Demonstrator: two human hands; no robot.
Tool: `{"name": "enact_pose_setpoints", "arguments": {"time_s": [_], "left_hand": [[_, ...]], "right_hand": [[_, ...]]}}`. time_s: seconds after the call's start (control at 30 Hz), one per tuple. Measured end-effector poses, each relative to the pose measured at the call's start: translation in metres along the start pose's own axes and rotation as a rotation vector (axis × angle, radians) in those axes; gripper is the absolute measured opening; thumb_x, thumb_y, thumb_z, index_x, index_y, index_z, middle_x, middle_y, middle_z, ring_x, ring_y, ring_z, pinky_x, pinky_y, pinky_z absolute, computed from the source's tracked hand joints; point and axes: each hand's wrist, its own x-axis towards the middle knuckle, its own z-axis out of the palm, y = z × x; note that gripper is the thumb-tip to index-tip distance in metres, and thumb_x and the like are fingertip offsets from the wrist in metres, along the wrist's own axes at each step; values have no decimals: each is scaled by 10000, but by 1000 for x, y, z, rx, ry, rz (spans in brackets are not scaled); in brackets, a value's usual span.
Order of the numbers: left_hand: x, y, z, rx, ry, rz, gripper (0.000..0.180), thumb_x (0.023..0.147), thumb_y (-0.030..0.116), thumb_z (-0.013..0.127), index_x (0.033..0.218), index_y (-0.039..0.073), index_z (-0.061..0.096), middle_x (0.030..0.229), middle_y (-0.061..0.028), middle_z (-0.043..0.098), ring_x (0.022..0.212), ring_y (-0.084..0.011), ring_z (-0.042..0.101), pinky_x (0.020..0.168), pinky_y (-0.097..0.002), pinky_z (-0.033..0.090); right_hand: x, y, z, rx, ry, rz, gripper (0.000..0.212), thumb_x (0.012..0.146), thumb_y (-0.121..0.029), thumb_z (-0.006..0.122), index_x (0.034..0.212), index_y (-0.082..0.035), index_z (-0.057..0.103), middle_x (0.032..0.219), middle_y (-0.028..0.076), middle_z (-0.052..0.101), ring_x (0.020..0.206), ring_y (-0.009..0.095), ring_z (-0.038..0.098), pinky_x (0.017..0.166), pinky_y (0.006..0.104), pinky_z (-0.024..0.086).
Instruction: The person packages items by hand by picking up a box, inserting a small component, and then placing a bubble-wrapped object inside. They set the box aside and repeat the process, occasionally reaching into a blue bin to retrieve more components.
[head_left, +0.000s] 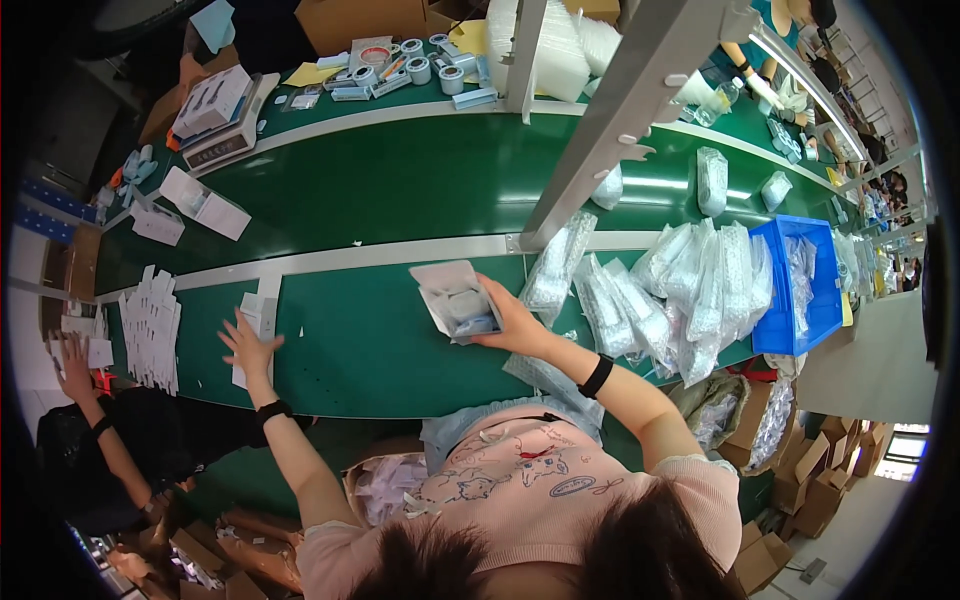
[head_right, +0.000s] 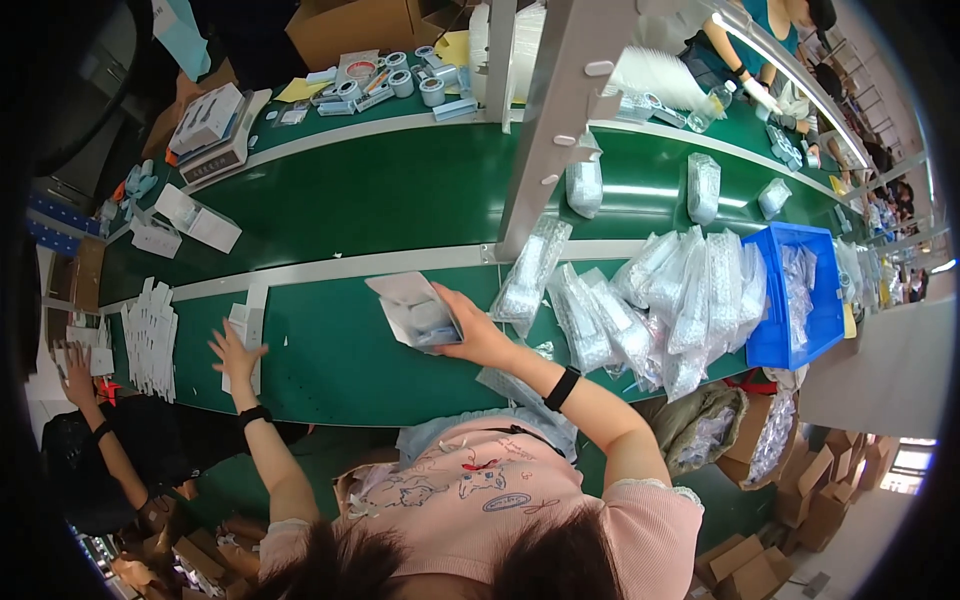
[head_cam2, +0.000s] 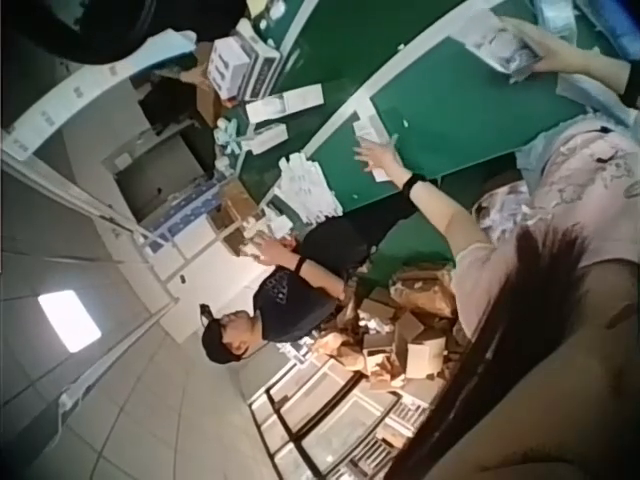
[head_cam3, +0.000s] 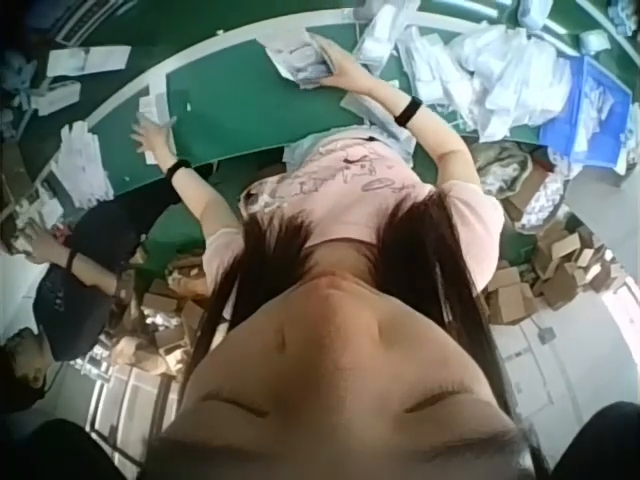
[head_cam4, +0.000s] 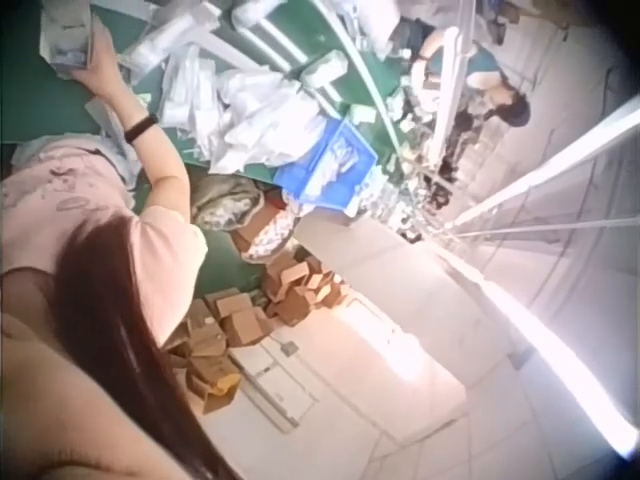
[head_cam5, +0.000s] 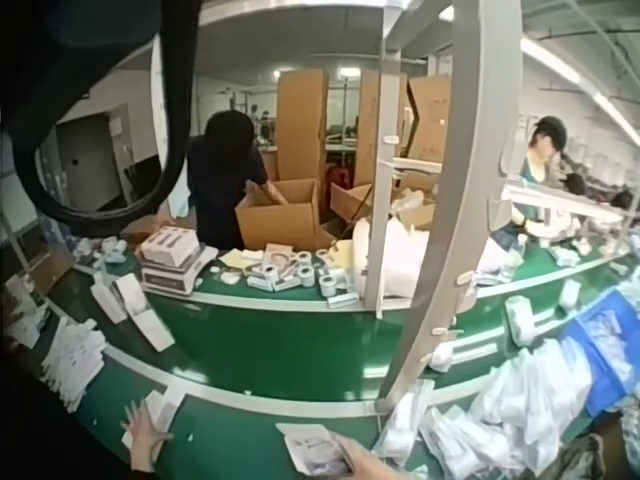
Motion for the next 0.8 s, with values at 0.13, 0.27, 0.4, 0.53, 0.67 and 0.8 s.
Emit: {"name": "enact_pose_setpoints", "arguments": {"time_s": [0.13, 0.27, 0.4, 0.53, 0.67, 0.8], "left_hand": [[2, -36, 41, -14, -30, 95, 993, 507, 186, 759, 1322, 215, 193, 1279, -177, 283, 1122, -397, 323, 865, -529, 341], [-82, 60, 18, -228, -52, 126, 978, 523, 129, 737, 1323, 171, 175, 1136, -161, 357, 1008, -361, 390, 795, -466, 407], [-177, 142, -23, -95, -411, 396, 1062, 506, 205, 783, 1338, 144, 126, 1123, -167, 364, 1014, -364, 374, 797, -491, 394], [-168, 163, -41, -257, -661, 455, 1060, 538, 278, 769, 1346, 120, 101, 1139, -180, 374, 1035, -359, 363, 832, -488, 370], [-112, 140, 15, -541, -658, 580, 955, 617, 317, 721, 1338, 77, 143, 1218, -204, 348, 1089, -374, 345, 899, -465, 329], [-101, 142, 66, -476, -712, 899, 885, 667, 351, 680, 1331, 57, 174, 1271, -233, 310, 1134, -385, 313, 969, -416, 253]], "right_hand": [[64, -8, -5, 216, 138, 115, 848, 586, -66, 683, 1297, -52, 222, 1217, 144, 397, 1136, 240, 403, 949, 324, 319], [161, 20, -9, 270, 489, 87, 895, 556, -62, 710, 1296, -24, 207, 1216, 141, 389, 1106, 240, 422, 919, 322, 348], [218, 72, -9, 31, 586, 2, 941, 550, -41, 707, 1314, -27, 157, 1225, 174, 371, 1118, 277, 410, 925, 340, 343], [200, 78, -22, -187, 585, 48, 932, 571, -26, 692, 1325, -24, 143, 1254, 229, 316, 1144, 355, 358, 946, 359, 320], [93, 21, -41, -447, -124, 67, 702, 690, -178, 638, 1271, 6, 289, 1230, 259, 369, 1134, 367, 378, 930, 368, 337], [35, -23, -147, -596, -909, 451, 438, 738, -391, 565, 987, -32, 570, 850, 193, 596, 769, 338, 571, 714, 374, 446]]}}
